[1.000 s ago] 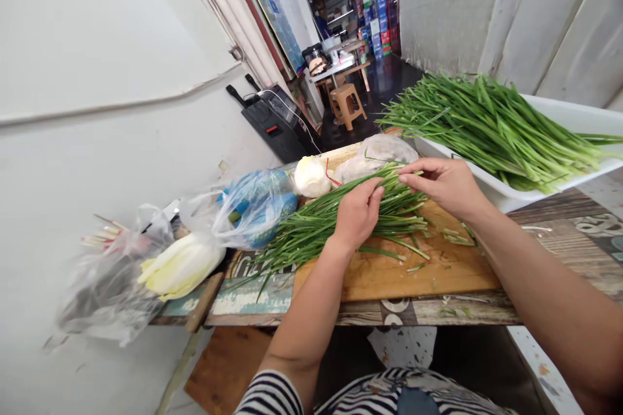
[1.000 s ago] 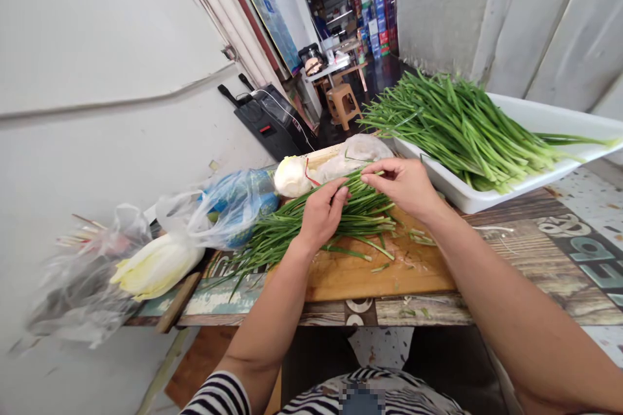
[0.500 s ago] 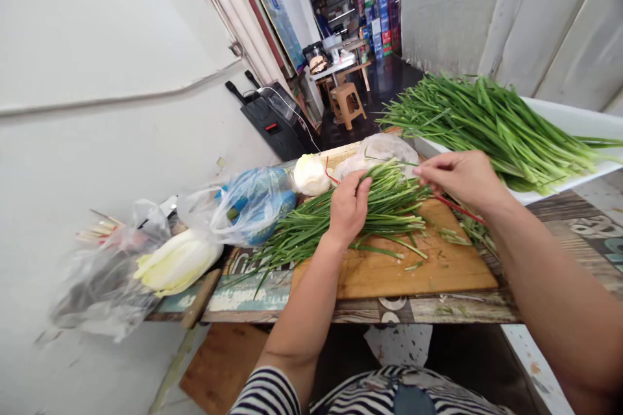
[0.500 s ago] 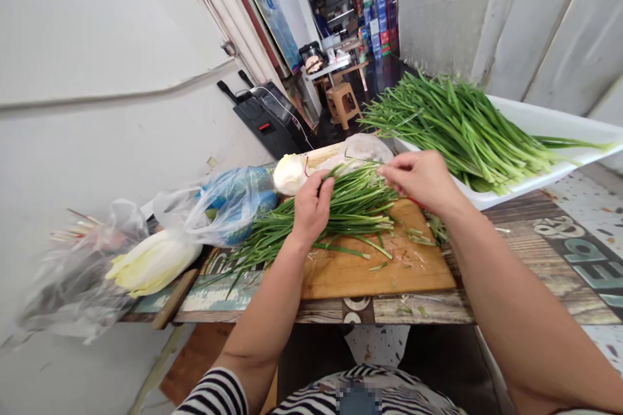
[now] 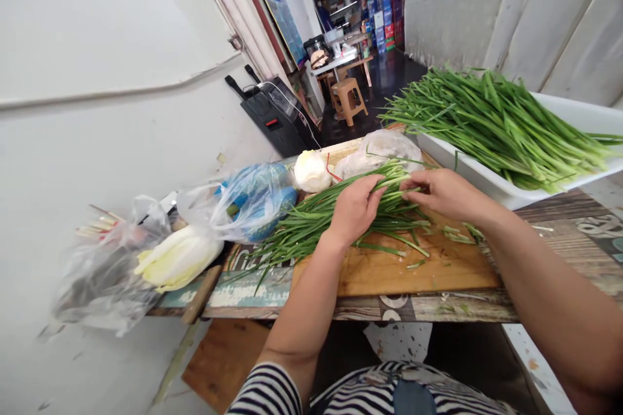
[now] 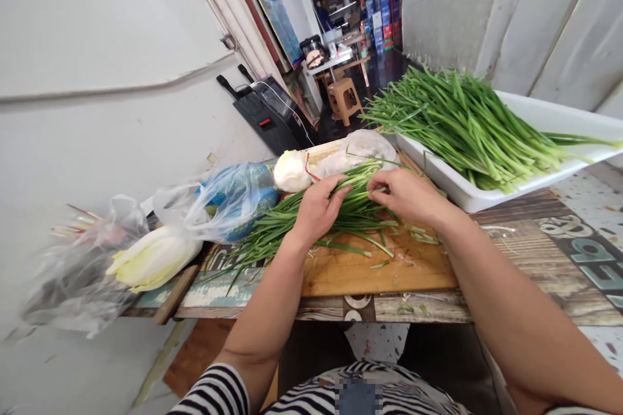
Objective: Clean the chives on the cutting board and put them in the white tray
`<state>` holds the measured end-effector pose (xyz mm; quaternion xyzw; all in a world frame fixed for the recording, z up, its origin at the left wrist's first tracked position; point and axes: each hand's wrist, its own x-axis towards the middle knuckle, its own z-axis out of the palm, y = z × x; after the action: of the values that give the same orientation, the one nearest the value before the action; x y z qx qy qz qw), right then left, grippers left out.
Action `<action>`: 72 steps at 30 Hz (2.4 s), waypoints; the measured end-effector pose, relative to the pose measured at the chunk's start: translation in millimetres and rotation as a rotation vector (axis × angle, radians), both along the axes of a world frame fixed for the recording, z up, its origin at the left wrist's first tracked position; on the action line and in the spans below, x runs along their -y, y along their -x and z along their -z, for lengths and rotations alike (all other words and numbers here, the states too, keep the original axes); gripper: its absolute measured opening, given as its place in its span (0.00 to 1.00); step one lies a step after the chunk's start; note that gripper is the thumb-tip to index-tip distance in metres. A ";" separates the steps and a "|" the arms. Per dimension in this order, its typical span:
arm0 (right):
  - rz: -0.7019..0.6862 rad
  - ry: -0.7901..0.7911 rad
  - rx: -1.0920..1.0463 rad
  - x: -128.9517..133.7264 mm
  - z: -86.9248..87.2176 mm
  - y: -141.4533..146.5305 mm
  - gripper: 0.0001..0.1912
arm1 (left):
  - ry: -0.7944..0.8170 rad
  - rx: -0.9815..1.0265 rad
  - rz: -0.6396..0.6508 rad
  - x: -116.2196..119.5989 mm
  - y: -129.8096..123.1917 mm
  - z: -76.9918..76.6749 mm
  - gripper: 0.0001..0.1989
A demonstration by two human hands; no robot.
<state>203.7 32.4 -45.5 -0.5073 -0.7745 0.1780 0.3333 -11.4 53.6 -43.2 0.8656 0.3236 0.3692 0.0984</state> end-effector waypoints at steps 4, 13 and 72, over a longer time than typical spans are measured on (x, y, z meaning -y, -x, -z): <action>-0.044 -0.036 -0.254 3.3 -3.1 7.0 0.12 | 0.082 -0.056 0.046 3.0 -2.0 -1.5 0.12; -0.067 0.090 -0.648 3.9 -4.9 13.0 0.25 | 0.235 0.034 -0.017 5.1 -3.8 -8.8 0.07; -0.055 0.024 0.104 14.8 -22.3 1.2 0.09 | 0.189 -0.031 0.117 6.6 -0.3 -9.7 0.05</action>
<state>202.5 17.7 -23.2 -0.4982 -0.8023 0.1698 0.2815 -11.2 47.0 -33.5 0.8755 0.3074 0.3172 0.1959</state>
